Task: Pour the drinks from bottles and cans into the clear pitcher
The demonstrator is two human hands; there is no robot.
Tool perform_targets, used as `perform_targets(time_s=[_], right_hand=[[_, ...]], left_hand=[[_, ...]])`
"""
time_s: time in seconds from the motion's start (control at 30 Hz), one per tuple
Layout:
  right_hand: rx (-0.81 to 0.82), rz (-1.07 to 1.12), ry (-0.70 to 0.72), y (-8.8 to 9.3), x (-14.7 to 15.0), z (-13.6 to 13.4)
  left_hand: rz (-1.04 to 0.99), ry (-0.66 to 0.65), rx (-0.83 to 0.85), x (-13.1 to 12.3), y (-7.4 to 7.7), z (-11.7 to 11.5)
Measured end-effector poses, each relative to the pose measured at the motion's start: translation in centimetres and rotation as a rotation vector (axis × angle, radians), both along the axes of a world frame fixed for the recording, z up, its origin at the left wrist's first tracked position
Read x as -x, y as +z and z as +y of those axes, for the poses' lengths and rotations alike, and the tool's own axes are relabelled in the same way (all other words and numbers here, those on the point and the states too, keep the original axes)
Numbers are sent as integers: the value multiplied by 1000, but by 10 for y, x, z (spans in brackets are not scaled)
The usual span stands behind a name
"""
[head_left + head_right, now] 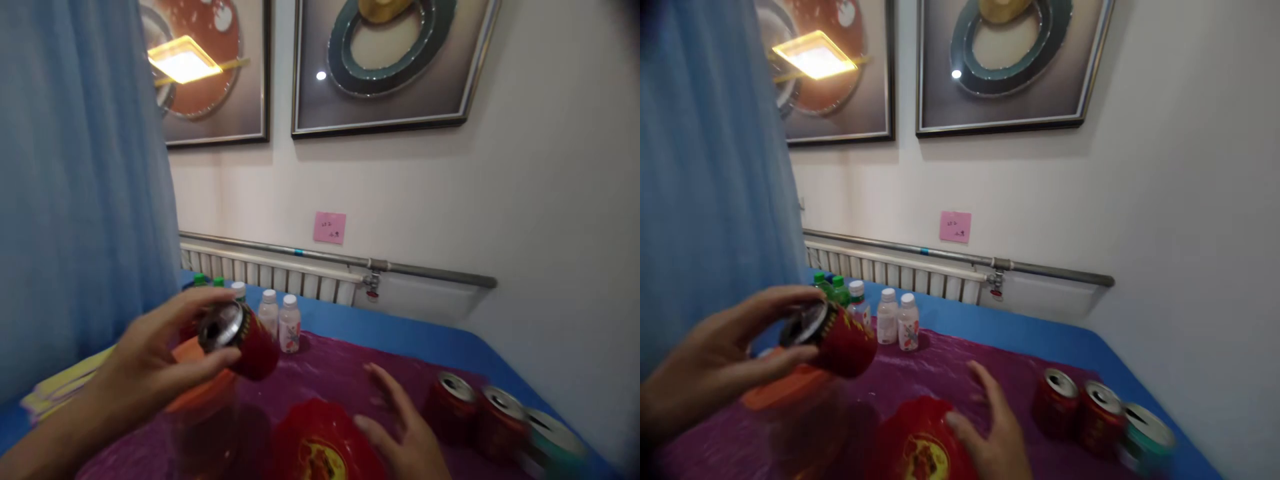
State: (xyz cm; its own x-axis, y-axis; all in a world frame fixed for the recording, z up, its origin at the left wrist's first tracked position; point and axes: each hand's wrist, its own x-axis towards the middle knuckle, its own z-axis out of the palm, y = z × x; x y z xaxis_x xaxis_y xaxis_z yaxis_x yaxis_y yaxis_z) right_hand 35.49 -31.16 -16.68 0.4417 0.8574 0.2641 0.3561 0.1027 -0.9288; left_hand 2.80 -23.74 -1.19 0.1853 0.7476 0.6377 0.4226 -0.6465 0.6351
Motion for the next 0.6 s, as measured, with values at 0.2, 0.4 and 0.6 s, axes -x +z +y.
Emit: perform_targets(time_s=[0.2,0.4,0.6], right_hand=[[-4,-6,457,52,60,-32],[24,108,310,36,53,-21],[104,205,47,-1,26,2]], left_hand=[[113,-430,42,-77,-45,-33],[141,-271,-135,-57,-81,-60],[-384,560,268,45,-153,-52]])
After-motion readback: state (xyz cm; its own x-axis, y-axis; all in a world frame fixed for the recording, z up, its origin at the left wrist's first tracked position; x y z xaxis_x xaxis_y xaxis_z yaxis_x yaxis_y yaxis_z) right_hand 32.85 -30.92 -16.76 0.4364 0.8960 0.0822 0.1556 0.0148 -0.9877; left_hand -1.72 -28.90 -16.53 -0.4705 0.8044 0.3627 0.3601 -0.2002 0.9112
